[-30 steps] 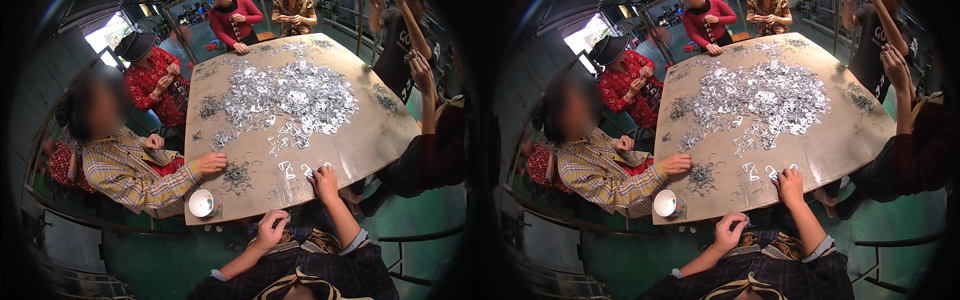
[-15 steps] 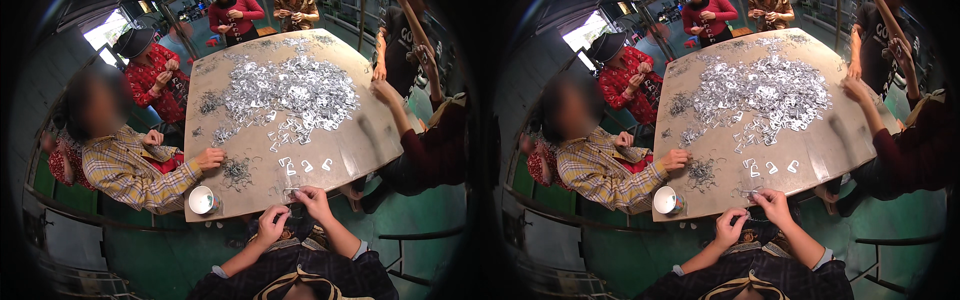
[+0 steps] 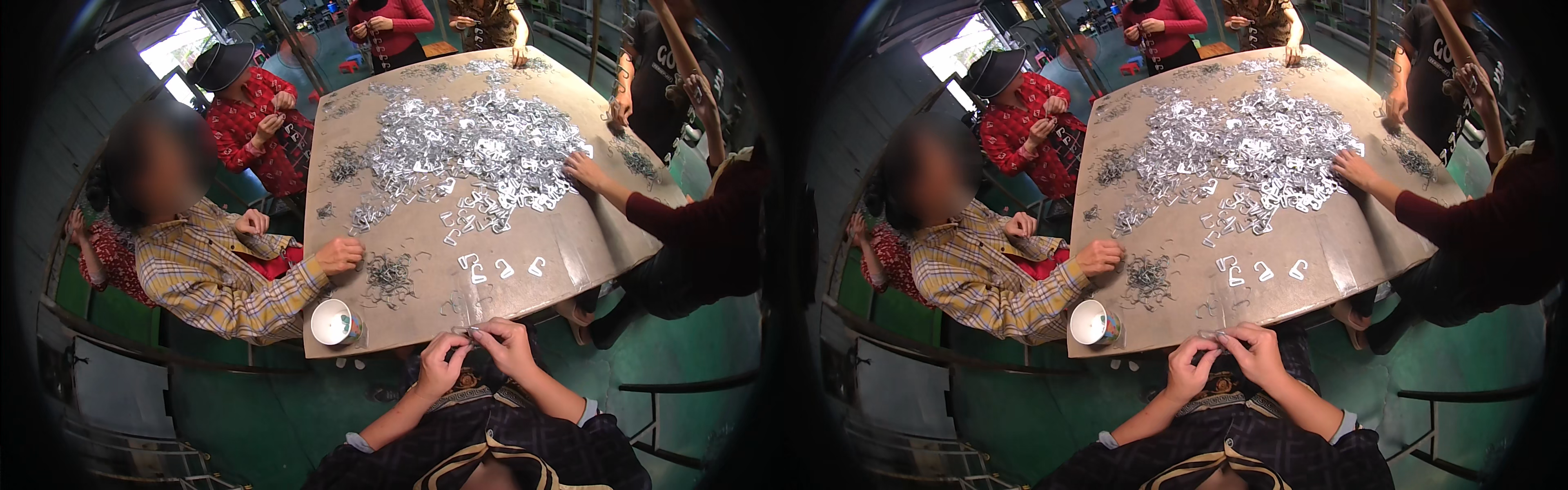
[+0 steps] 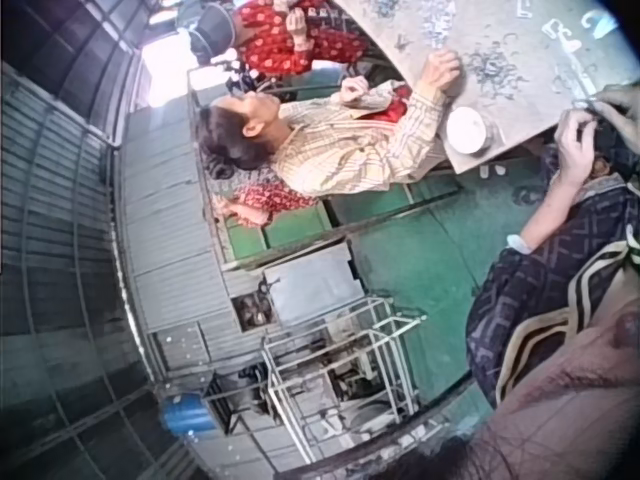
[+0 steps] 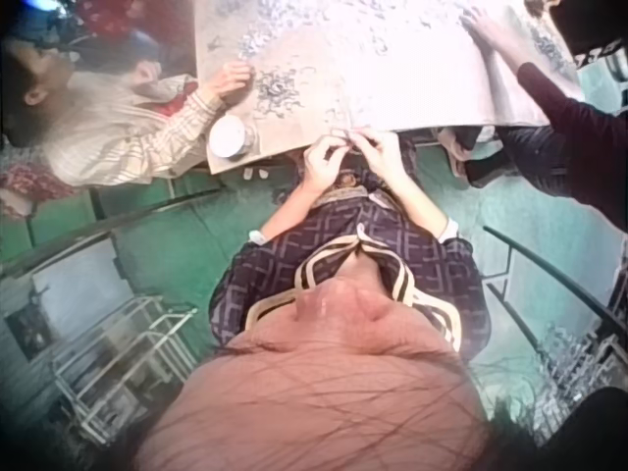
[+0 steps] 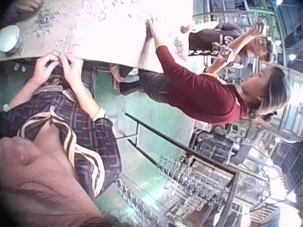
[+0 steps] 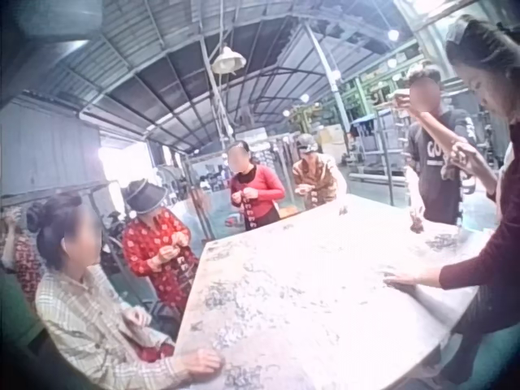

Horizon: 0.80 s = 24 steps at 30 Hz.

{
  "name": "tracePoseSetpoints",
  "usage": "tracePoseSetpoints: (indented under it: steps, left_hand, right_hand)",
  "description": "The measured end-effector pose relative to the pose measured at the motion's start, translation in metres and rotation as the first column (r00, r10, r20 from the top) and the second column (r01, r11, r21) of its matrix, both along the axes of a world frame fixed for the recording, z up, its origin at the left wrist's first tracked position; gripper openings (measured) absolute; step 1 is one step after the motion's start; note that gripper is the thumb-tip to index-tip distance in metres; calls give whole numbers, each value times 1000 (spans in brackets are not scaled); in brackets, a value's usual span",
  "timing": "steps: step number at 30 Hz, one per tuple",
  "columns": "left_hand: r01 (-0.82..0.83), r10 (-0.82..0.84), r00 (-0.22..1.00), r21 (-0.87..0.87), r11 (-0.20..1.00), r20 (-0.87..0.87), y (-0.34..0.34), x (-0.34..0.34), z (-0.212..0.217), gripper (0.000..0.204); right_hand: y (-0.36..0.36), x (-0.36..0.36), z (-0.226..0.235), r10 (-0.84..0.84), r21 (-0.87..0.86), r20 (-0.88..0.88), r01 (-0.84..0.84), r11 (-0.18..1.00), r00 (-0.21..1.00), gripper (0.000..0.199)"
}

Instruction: The person sits at a large table with several others, picking up small metal hooks and wire loops from a pile. They attach the hooks to the loops by hand and place the assembled units onto a nearby metal rack.

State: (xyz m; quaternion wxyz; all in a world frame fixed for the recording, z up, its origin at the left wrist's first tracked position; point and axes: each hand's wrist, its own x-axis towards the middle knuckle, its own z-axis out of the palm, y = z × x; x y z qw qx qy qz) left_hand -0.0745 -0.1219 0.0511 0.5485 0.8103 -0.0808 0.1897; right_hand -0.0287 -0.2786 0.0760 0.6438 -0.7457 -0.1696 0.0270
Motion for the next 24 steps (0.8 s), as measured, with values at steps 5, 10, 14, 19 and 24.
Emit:
tracePoseSetpoints:
  steps: [5, 10, 14, 19, 24]
  left_hand:
    - [145, -145, 989, 39, 989, -15, 20, 3, -2, 11]
    - [242, -221, 956, 94, 966, -193, 44, 16, 2, 11]
    - [-67, 124, 981, 339, 938, -149, 66, 57, 2, 12]
    - [-325, 340, 932, 702, 634, 125, 85, 116, -26, 10]
    - [-243, 412, 908, 897, 368, 77, 81, 137, -33, 14]
  right_hand:
    - [-1, -6, -3, -16, -17, 63, 17, 1000, 998, 11]
    - [-1, -10, -9, -37, -11, 62, 37, 999, 997, 10]
    - [-3, -11, -12, -55, -36, 78, 58, 998, 995, 9]
    - [-4, -11, -13, -62, -32, 40, 63, 998, 997, 9]
    - [-3, -12, -19, -80, -12, 44, 81, 997, 996, 8]
